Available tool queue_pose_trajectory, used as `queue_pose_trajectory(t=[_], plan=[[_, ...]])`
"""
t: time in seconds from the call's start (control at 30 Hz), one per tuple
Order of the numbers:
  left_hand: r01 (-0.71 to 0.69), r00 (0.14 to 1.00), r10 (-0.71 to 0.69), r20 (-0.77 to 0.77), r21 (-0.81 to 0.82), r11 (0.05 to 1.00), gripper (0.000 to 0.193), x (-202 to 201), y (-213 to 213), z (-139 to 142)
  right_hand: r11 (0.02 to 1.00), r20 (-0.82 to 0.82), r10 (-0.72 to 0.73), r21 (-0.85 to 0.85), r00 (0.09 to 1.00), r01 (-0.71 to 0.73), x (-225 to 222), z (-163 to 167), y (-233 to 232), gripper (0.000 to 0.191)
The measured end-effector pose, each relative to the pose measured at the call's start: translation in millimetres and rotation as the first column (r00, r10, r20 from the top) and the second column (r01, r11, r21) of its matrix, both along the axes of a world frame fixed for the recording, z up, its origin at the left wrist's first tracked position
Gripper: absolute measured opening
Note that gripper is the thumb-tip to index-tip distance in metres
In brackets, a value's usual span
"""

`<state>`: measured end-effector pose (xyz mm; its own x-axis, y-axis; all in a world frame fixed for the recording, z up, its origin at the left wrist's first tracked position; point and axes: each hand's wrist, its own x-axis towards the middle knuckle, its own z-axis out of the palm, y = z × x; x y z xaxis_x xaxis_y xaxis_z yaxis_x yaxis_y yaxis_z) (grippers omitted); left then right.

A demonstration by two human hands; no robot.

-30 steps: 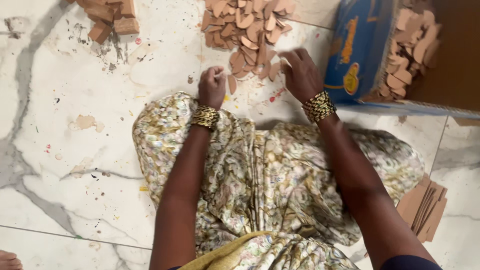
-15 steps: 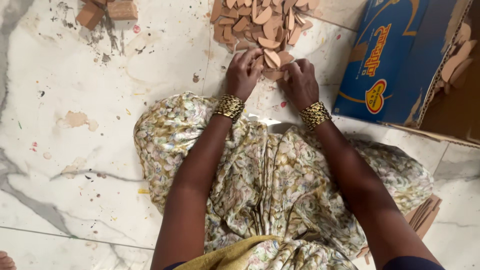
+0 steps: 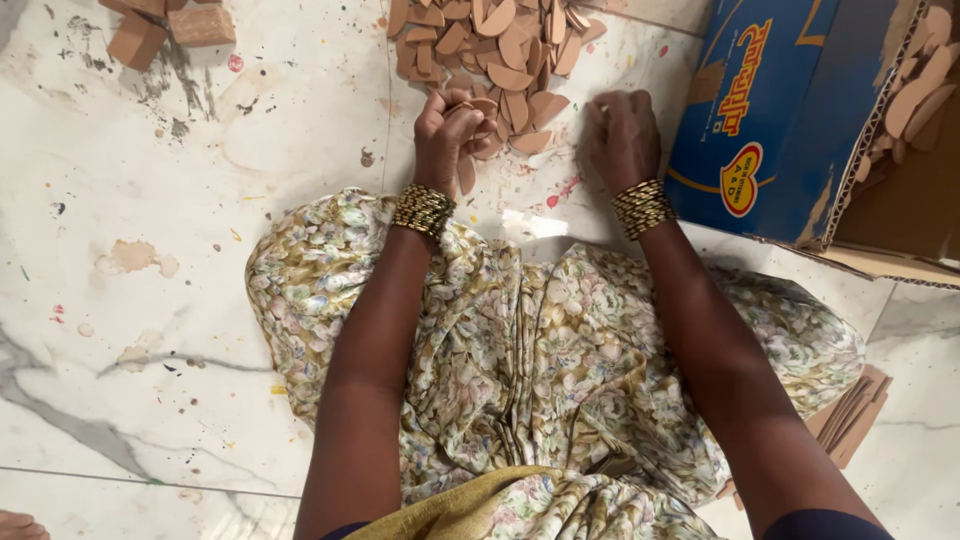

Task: The person sits on the floor and sorts small, semi-circular wooden pieces by hand. They pick up pieces from a pile, inspect them, and place them into a cardboard box. The task involves repetitive handling and sorting of the wooden components.

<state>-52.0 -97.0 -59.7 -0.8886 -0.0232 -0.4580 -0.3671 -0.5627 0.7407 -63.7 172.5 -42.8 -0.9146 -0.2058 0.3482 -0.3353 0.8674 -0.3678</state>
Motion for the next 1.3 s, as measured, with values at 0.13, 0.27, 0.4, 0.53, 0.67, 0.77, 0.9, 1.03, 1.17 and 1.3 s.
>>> queue_pose_trajectory(t=[0.13,0.27,0.4,0.53,0.67,0.77,0.9,1.03,1.17,1.3], plan=[[-0.013,0.982,-0.001,-0.187,-0.075,0.997,0.024,-4.6,4.1,-15.6,0.829,0.387,0.175,-0.554,0.905,0.076,-3.7,7.7,-13.2,0.016],[-0.076,0.955,-0.009,-0.297,-0.274,0.959,0.012,-3.8,6.6,-27.4,0.478,0.541,0.438,-0.817,0.718,0.323,-5.4,18.8,-28.0,0.023],[-0.017,0.983,-0.044,-0.176,-0.331,0.943,0.011,-1.6,13.5,-22.8,0.932,0.678,0.08,-0.311,0.73,0.187,4.4,22.3,-45.8,0.024],[0.063,0.995,-0.071,-0.073,-0.106,0.992,0.018,-3.2,11.6,-10.9,0.967,0.252,0.141,0.171,0.958,-0.188,14.8,17.5,-50.9,0.038],[0.064,0.998,-0.064,0.002,0.008,0.998,0.024,-4.1,6.6,-2.7,0.97,0.336,-0.019,0.236,0.942,-0.065,2.2,13.7,-27.0,0.021],[0.086,0.995,-0.079,0.054,-0.163,0.983,0.032,-3.5,7.9,0.8,0.999,0.444,-0.026,-0.017,0.896,0.037,-12.2,18.7,0.4,0.017],[0.082,0.994,-0.094,0.047,0.218,0.973,0.032,-4.8,6.2,1.7,0.6,0.701,0.3,-0.666,0.646,0.444,-17.8,34.1,11.3,0.013],[0.005,0.968,-0.095,0.234,0.356,0.934,0.035,-6.3,-0.9,-3.7,0.176,0.448,0.609,-0.881,0.655,0.439,-17.5,56.4,1.2,0.01],[0.067,0.98,-0.126,0.152,0.343,0.937,0.029,-5.0,-1.2,-12.4,-0.032,0.468,0.611,-0.791,0.638,0.61,-20.8,68.2,0.4,0.011],[0.035,0.976,-0.097,0.195,0.302,0.953,0.016,-3.3,2.4,-14.9,0.348,0.489,0.549,-0.871,0.678,0.346,-19.6,53.7,-1.4,0.024]])
